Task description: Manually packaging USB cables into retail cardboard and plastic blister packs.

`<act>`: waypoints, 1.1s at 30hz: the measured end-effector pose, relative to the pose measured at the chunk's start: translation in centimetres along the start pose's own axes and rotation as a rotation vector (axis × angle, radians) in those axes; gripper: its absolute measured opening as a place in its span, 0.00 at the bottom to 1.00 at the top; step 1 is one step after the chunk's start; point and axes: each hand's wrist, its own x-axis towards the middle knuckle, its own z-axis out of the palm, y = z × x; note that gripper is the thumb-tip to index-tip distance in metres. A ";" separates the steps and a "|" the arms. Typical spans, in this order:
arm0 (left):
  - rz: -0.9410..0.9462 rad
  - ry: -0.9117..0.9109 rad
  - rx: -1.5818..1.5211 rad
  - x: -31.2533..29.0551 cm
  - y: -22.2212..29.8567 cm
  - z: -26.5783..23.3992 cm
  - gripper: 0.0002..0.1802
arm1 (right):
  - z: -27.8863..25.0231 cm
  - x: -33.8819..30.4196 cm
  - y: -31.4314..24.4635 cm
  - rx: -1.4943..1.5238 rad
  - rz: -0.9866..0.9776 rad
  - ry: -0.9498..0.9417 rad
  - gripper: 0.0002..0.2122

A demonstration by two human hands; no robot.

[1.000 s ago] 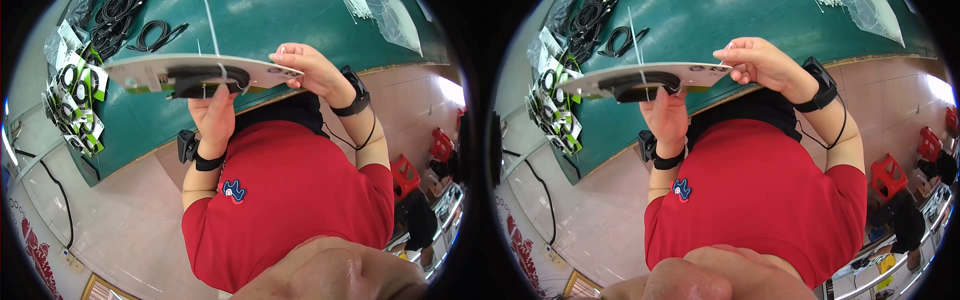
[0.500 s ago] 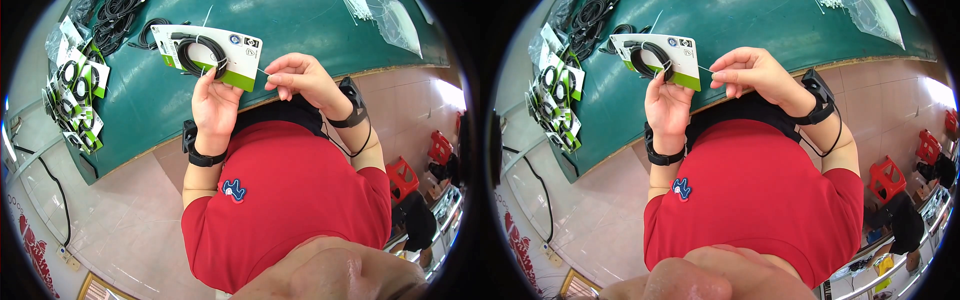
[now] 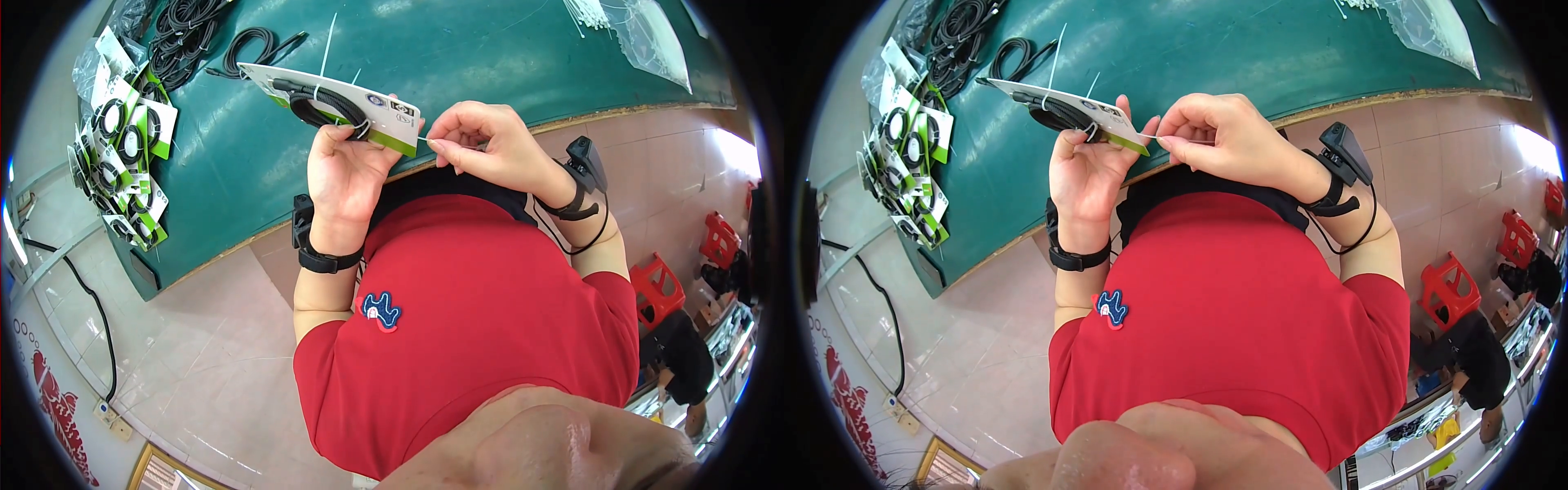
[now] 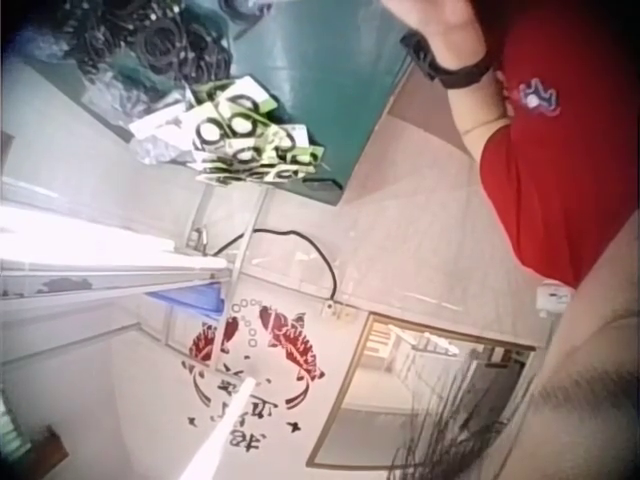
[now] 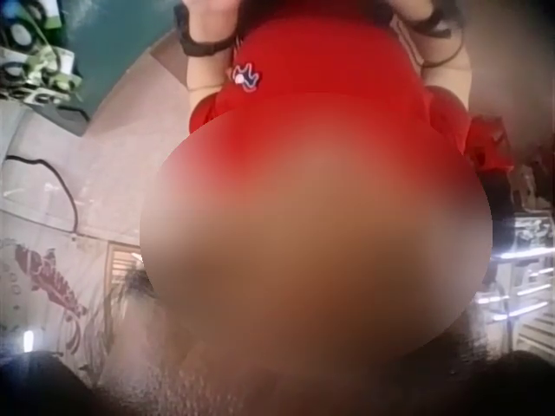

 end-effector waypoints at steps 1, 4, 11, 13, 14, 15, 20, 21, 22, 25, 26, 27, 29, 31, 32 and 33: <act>-0.002 0.013 -0.022 0.0 0.0 0.0 0.14 | -0.1 -0.1 -0.1 -0.046 -0.004 -0.007 0.05; -0.006 0.039 -0.065 0.0 -0.1 -0.1 0.11 | -0.1 -0.1 -0.1 -0.099 -0.017 -0.019 0.04; 0.009 0.125 -0.036 0.0 -0.2 0.1 0.13 | 0.2 0.1 -0.5 -0.107 -0.096 -0.050 0.04; 0.007 0.129 -0.030 0.0 -0.2 -0.1 0.13 | 0.3 0.2 -0.5 -0.132 -0.115 -0.058 0.05; 0.007 0.129 -0.023 0.1 -0.2 -0.3 0.12 | 0.4 0.2 -0.6 -0.146 -0.128 -0.063 0.05; 0.006 0.129 -0.016 0.1 -0.2 -0.5 0.11 | 0.5 0.3 -0.5 -0.146 -0.128 -0.063 0.05; -0.015 0.062 -0.071 0.3 -0.2 -1.7 0.11 | 1.1 0.3 0.3 -0.178 -0.230 0.013 0.05; -0.017 0.081 -0.060 0.4 -0.2 -1.6 0.11 | 1.1 0.3 0.4 -0.233 -0.272 0.021 0.05; -0.018 0.100 -0.049 0.4 -0.3 -1.4 0.12 | 1.2 0.3 0.4 -0.287 -0.313 0.030 0.05; -0.021 0.115 -0.038 0.5 -0.4 -1.0 0.14 | 1.2 -0.1 0.1 -0.385 -0.370 0.067 0.06; -0.023 0.109 -0.038 0.5 -0.5 -0.9 0.14 | 1.2 -0.2 0.1 -0.435 -0.399 0.085 0.06; -0.024 0.103 -0.038 0.5 -0.5 -0.9 0.15 | 1.3 -0.2 0.0 -0.434 -0.398 0.085 0.06; -0.024 0.092 -0.037 0.5 -0.6 -1.1 0.15 | 1.4 -0.2 -0.1 -0.452 -0.421 0.092 0.06; -0.023 0.069 -0.033 0.5 -0.5 -1.2 0.14 | 1.4 -0.2 -0.1 -0.460 -0.433 0.097 0.06; -0.022 0.069 -0.032 0.5 -0.5 -1.2 0.14 | 1.4 -0.2 -0.1 -0.456 -0.443 0.098 0.06; -0.022 0.083 -0.020 0.5 -0.4 -1.1 0.14 | 1.4 -0.1 -0.1 -0.452 -0.453 0.100 0.05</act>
